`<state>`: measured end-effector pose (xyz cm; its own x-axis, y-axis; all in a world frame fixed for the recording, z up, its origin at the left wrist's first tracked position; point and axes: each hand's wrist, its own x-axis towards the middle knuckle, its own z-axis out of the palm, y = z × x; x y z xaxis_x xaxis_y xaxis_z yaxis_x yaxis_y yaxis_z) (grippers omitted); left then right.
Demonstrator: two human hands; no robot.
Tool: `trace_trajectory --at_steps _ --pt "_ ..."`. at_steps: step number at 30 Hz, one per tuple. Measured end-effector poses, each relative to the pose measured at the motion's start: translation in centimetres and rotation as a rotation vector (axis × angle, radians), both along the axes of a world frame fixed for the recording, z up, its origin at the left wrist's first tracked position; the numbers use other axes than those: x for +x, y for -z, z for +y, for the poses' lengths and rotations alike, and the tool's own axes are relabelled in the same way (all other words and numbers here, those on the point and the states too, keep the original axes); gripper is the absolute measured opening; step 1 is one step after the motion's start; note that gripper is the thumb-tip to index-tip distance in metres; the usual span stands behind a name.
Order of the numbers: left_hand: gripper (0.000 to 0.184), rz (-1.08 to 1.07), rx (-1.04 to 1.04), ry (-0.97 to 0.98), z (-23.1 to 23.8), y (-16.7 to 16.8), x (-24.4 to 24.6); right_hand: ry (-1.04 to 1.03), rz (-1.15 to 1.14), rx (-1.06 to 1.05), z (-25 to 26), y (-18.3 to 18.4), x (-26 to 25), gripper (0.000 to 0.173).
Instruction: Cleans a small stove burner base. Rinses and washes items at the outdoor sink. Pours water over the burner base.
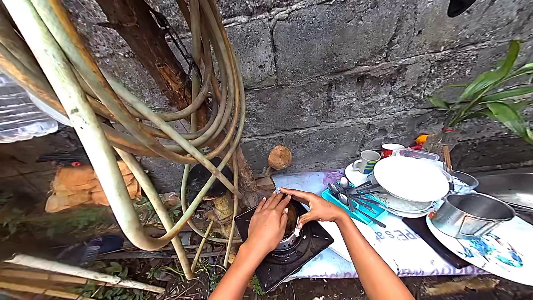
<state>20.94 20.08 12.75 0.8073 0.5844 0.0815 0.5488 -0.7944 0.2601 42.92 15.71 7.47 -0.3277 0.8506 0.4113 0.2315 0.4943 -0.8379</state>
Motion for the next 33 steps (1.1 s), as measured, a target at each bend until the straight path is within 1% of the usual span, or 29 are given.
trace_trajectory --at_steps 2,3,6,9,10,11,12,13,14,15,17,19,20,21,23,24,28,31,33 --pt "0.049 0.0 0.004 0.001 0.0 0.0 0.0 -0.04 0.028 -0.024 -0.1 -0.1 0.3 0.106" --pt "0.049 -0.003 0.009 0.0 0.0 0.1 -0.1 -0.037 0.046 -0.023 -0.1 0.0 0.5 0.104" --pt "0.049 -0.002 0.016 0.003 -0.1 0.1 -0.1 0.029 0.096 0.013 0.2 0.5 0.5 0.09" --pt "0.049 0.0 0.013 0.006 0.0 0.0 -0.1 0.053 0.15 0.021 -0.9 0.7 0.5 0.084" --pt "0.049 0.0 0.014 0.005 0.1 0.0 -0.1 0.097 0.175 0.027 -1.9 0.7 0.3 0.076" --pt "0.049 0.004 0.01 0.003 0.1 0.0 0.0 0.186 0.198 0.032 -3.2 0.8 -0.2 0.062" --pt "0.049 0.007 0.006 0.001 0.1 0.0 0.0 0.318 0.198 0.02 -4.7 0.8 -1.1 0.047" --pt "0.049 0.007 0.007 0.0 0.1 0.0 0.0 0.478 0.146 -0.021 -6.2 0.7 -2.4 0.043" --pt "0.049 0.003 0.008 0.0 0.1 0.0 0.1 0.626 0.044 -0.09 -7.7 0.5 -4.0 0.046" --pt "0.049 -0.001 0.01 0.001 0.0 0.0 0.1 0.721 -0.076 -0.156 -9.0 0.4 -5.9 0.051" --pt "0.049 0.002 0.01 0.001 0.0 -0.1 0.0 0.788 -0.272 -0.21 -10.5 0.8 -9.5 0.068" --pt "0.05 0.013 0.006 0.001 -0.1 -0.1 0.0 0.781 -0.375 -0.212 -10.9 1.6 -12.3 0.085" --pt "0.05 0.019 0.002 0.001 -0.1 -0.2 0.0 0.786 -0.4 -0.199 -10.8 2.0 -13.2 0.09" --pt "0.05 0.027 0.001 0.002 -0.2 -0.2 0.1 0.818 -0.402 -0.173 -10.7 2.5 -13.8 0.09" --pt "0.05 0.032 0.009 0.003 -0.2 -0.2 0.0 0.921 -0.359 -0.117 -10.5 3.0 -14.5 0.082" --pt "0.05 0.034 0.011 0.002 -0.1 -0.3 0.1 0.966 -0.364 -0.079 -10.3 3.3 -14.8 0.083" --pt "0.05 0.017 -0.002 0.006 0.1 -0.1 0.1 1.045 -0.41 -0.015 -9.7 4.3 -15.7 0.095" --pt "0.05 0.02 -0.004 0.007 0.1 -0.3 0.1 1.132 -0.488 0.063 -9.1 4.5 -16.7 0.108" --pt "0.05 0.03 -0.001 0.009 0.0 -0.3 0.1 1.186 -0.497 0.075 -9.0 4.6 -17.3 0.111"
